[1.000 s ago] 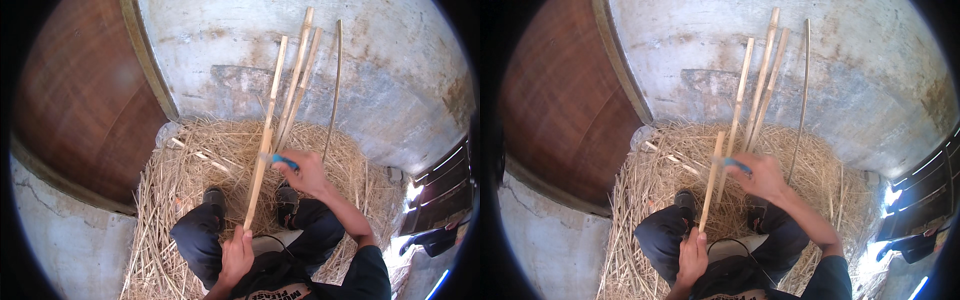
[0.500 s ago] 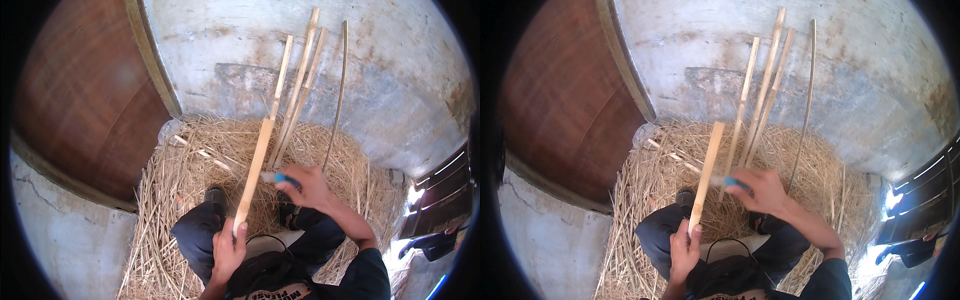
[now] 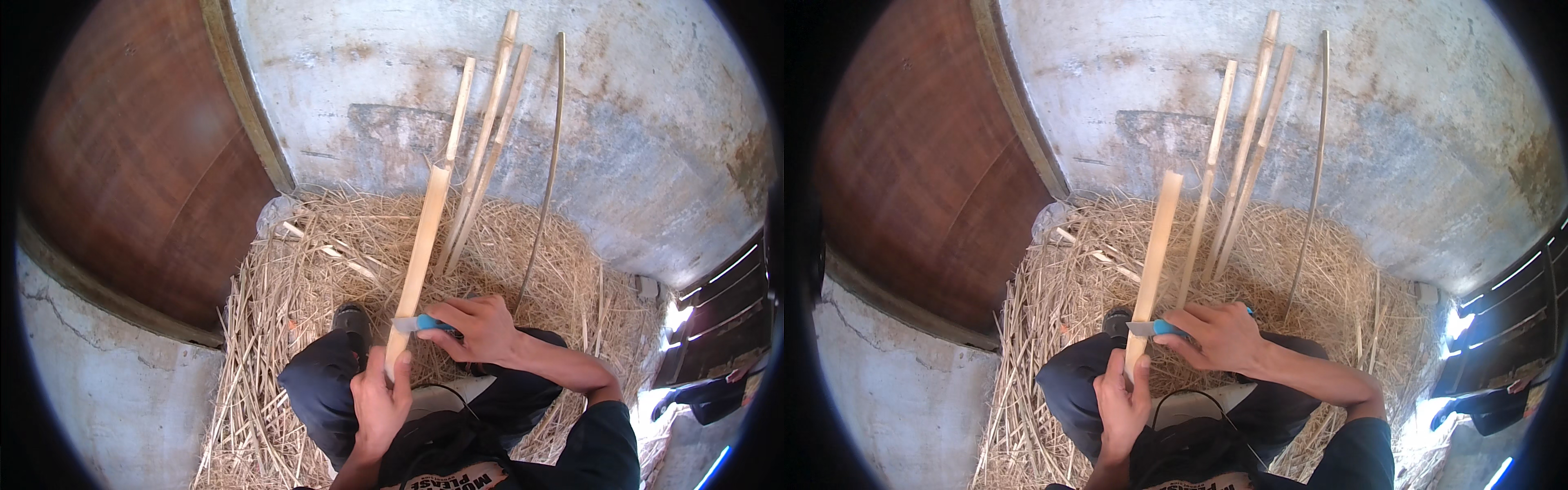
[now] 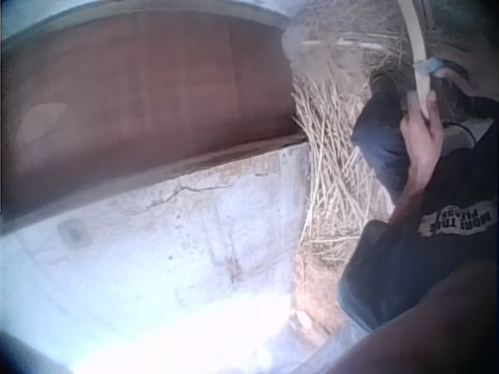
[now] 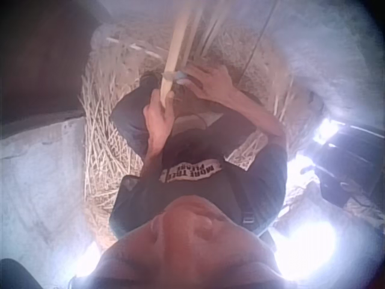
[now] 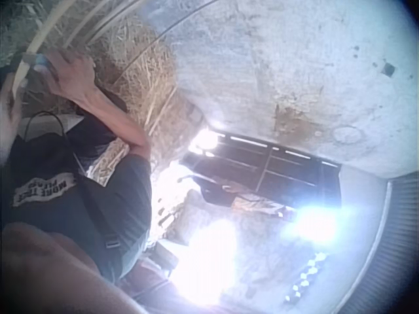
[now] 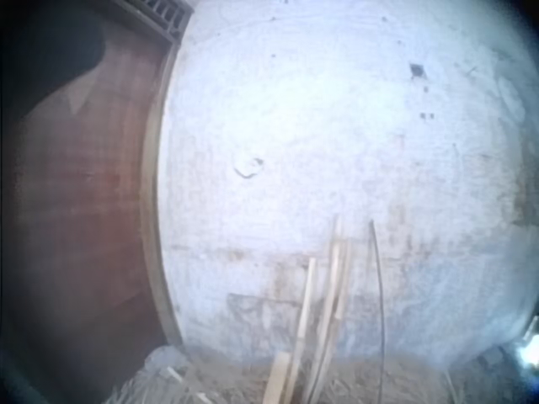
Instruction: The person sits on a straw-covered floor and uses a utility knife to shave the surface of long bamboo strips. They hold the strips in their left hand and scrape the knife along the length of the wood to remove the outer layer, occasionally rotating the strip to work on different sides.
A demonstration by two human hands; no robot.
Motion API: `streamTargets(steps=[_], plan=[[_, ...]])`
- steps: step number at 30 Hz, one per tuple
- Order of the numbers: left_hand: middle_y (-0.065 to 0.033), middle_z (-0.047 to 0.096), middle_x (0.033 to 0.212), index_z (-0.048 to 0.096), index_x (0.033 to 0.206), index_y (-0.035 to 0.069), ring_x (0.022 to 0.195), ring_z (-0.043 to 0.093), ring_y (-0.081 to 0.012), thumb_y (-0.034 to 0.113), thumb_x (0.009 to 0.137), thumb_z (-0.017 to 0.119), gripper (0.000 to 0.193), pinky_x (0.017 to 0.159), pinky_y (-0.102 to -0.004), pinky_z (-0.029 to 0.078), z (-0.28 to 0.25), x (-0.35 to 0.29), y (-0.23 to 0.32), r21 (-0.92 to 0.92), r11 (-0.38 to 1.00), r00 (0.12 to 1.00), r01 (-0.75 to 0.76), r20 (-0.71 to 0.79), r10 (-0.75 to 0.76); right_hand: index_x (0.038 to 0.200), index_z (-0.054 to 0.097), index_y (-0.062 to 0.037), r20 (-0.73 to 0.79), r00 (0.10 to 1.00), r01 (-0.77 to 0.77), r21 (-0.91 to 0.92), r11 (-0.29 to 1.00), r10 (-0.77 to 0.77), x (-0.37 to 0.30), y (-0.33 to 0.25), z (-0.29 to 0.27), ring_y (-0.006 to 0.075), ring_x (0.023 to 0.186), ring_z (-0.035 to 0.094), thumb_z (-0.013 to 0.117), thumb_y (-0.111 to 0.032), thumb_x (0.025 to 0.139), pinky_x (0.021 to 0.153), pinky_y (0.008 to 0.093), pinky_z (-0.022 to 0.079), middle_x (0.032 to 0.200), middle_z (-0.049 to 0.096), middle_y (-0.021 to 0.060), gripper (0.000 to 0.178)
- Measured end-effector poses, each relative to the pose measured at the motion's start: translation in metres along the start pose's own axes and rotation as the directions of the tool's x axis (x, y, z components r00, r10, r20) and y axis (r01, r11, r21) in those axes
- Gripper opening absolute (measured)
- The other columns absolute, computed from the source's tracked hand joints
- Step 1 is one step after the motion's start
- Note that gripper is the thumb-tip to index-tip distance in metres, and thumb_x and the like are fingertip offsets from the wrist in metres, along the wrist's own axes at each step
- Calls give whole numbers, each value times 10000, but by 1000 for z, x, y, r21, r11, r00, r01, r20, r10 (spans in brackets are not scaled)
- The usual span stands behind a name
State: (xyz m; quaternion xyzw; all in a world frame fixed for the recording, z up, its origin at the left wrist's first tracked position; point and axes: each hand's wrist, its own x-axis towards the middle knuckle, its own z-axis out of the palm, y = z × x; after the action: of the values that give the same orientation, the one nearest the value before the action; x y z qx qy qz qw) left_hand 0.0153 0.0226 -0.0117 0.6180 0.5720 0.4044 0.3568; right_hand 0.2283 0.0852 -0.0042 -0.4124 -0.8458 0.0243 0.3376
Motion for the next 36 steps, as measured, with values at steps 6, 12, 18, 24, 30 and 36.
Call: streamTargets(steps=[6, 12, 18, 24, 30, 36], plan=[[-165, 600, 602, 590, 1005, -3, 468, 630, -264, 180, 1072, 681, 216, 468, -364, 443, 0, -2, -2, 13, 1000, 1000, -1, 6, 1, 1083, 712, -133, -17, 1000, 12, -33, 999, -12, 1, 1, -1, 249, 592, 717, 795, -416, 957, 471, 369, 518, 778, 702, 36, 320], [-168, 601, 604, 597, 1010, -2, 474, 635, -286, 188, 1067, 686, 217, 475, -384, 451, -1, -2, -1, 1, 1000, 999, 20, 25, -20, 1091, 748, -124, -68, 998, -4, -72, 997, -1, 4, 7, -3, 247, 583, 713, 781, -389, 973, 483, 360, 536, 766, 717, 46, 292], [-158, 591, 602, 608, 964, 14, 513, 655, -348, 211, 1060, 685, 232, 495, -427, 467, -4, -55, -36, 65, 998, 989, 6, 150, -16, 1104, 797, -92, -370, 781, -555, -43, 831, 503, 30, 109, -63, 160, 489, 574, 635, -379, 1081, 468, 344, 459, 636, 666, 63, 330], [-86, 490, 603, 601, 977, 9, 508, 451, -137, 206, 1110, 613, 238, 501, -357, 369, -17, -27, -57, -122, 984, 986, 132, 122, -117, 1090, 788, -84, -182, 951, -233, 105, 967, 249, 6, 67, -21, 200, 532, 621, 751, -271, 1004, 490, 355, 476, 758, 707, 72, 209], [-80, 482, 639, 592, 1010, -9, 587, 441, -126, 224, 1132, 551, 265, 552, -358, 375, -9, -6, -40, -328, 921, 958, 210, 257, -127, 1077, 744, -107, -13, 1000, 27, 142, 990, -25, 5, 10, -4, 281, 602, 699, 828, -323, 931, 506, 369, 531, 821, 720, 60, 274], [-160, 562, 683, 587, 1088, -7, 603, 540, -315, 256, 1136, 508, 279, 606, -446, 418, -6, -3, -21, -202, 969, 962, 143, 257, -89, 1119, 736, -103, 53, 997, 43, 131, 991, -50, 2, 1, -1, 265, 557, 657, 854, -333, 895, 492, 360, 511, 839, 730, 42, 343]])
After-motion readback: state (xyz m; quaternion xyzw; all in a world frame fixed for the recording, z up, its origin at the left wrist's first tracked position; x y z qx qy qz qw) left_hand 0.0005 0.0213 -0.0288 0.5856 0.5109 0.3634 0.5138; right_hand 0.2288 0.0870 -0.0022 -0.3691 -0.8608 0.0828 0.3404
